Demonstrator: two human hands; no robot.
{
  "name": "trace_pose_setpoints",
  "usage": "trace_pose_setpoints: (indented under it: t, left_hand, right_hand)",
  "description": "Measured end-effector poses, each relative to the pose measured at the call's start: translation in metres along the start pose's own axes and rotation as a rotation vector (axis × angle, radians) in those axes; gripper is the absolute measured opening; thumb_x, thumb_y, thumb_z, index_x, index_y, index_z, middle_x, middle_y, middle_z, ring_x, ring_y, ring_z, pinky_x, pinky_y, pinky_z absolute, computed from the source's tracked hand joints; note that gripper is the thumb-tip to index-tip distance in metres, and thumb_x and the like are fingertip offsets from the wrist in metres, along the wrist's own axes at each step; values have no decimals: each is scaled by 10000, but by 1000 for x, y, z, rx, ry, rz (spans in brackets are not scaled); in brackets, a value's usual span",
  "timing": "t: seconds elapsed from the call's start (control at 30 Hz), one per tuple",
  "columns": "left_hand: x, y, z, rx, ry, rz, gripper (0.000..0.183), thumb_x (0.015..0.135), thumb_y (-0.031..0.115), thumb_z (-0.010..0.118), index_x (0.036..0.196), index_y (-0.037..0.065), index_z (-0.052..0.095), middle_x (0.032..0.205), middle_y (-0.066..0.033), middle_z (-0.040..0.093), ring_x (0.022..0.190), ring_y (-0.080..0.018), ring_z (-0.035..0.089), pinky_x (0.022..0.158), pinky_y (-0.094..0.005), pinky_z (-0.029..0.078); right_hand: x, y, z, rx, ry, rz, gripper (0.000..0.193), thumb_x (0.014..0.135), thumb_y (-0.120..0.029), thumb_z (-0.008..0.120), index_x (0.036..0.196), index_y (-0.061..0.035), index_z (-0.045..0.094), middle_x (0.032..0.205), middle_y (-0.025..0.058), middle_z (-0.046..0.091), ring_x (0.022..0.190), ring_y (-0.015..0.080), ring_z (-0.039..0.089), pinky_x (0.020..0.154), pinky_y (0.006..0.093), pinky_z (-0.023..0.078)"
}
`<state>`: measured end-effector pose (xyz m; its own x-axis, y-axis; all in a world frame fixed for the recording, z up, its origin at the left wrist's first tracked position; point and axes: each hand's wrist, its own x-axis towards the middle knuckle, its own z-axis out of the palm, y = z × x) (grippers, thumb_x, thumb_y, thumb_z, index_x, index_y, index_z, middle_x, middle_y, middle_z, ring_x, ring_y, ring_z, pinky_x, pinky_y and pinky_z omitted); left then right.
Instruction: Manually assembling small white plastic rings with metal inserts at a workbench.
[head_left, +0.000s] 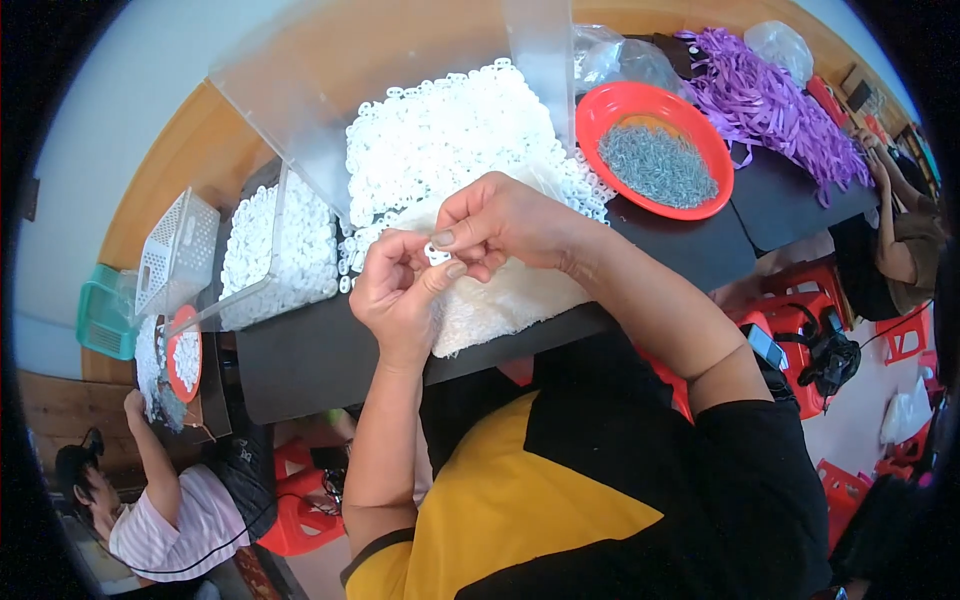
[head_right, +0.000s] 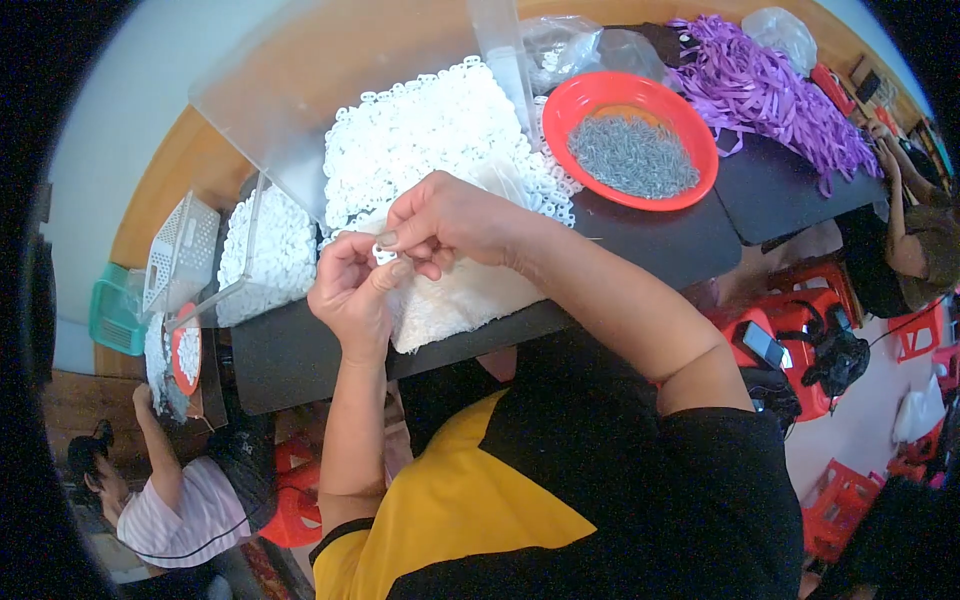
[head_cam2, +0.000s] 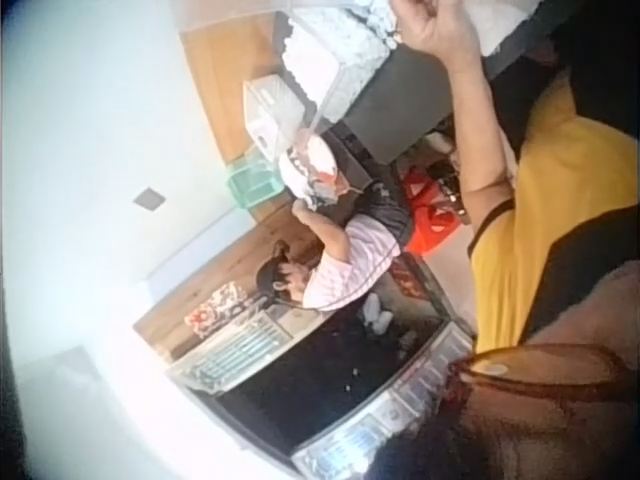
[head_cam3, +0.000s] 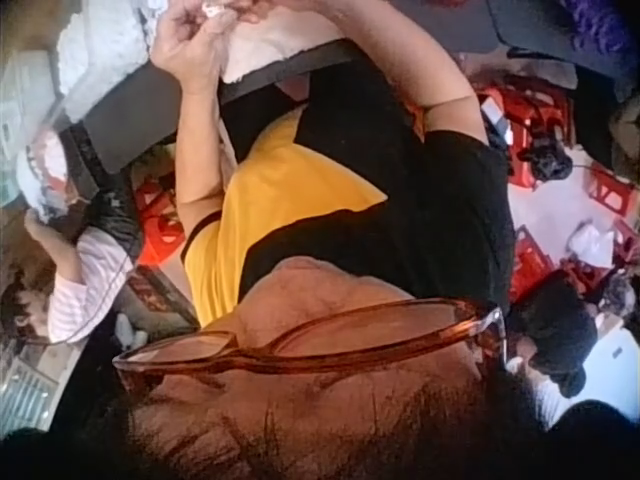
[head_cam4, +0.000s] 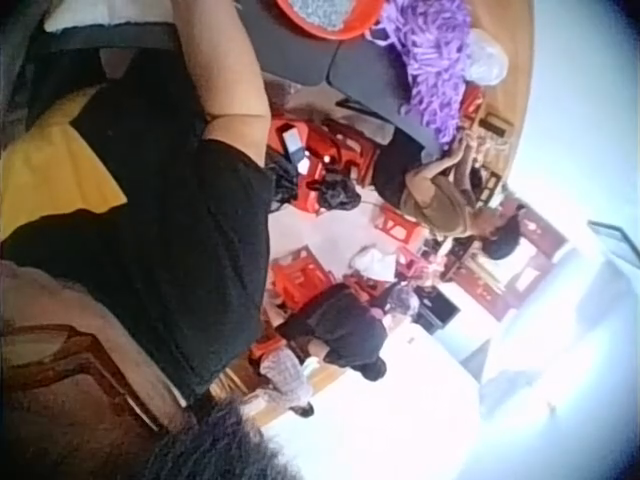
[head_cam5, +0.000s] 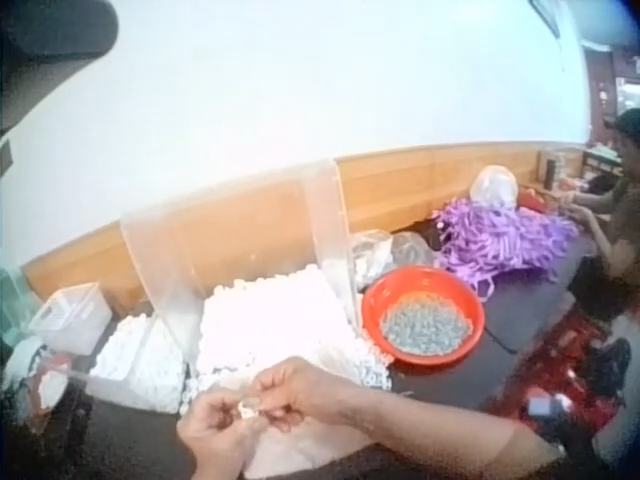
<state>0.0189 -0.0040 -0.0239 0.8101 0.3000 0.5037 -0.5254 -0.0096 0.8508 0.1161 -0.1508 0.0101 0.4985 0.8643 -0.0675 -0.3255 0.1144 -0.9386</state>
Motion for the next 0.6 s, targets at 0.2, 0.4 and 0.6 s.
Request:
trace_pose_setpoints:
  t: [0.2,0.4,0.6]
  left_hand:
    - [-1,-1,-2,-11,-13,-31,280,708,-49,784,929,-23,615,829,-9,578,698,-60,487,631,-197,401]
    - [-1,-5,-8,-42,-35,1,289,694,-1,811,911,-20,620,799,-9,583,687,-71,491,624,-206,398]
    - [1,-4,-7,-75,-42,-8,278,695,11,813,894,-15,621,791,-7,581,681,-71,490,611,-208,392]
  right_hand:
    - [3,10,-2,45,-12,-7,110,804,-80,652,731,-6,615,571,27,540,456,106,514,414,206,305]
    - [0,11,4,87,-7,26,110,798,-84,656,726,-12,615,576,27,541,458,103,507,418,203,308]
    - [-3,8,9,105,-4,43,142,806,-108,656,709,-25,595,592,26,552,476,93,498,430,199,284]
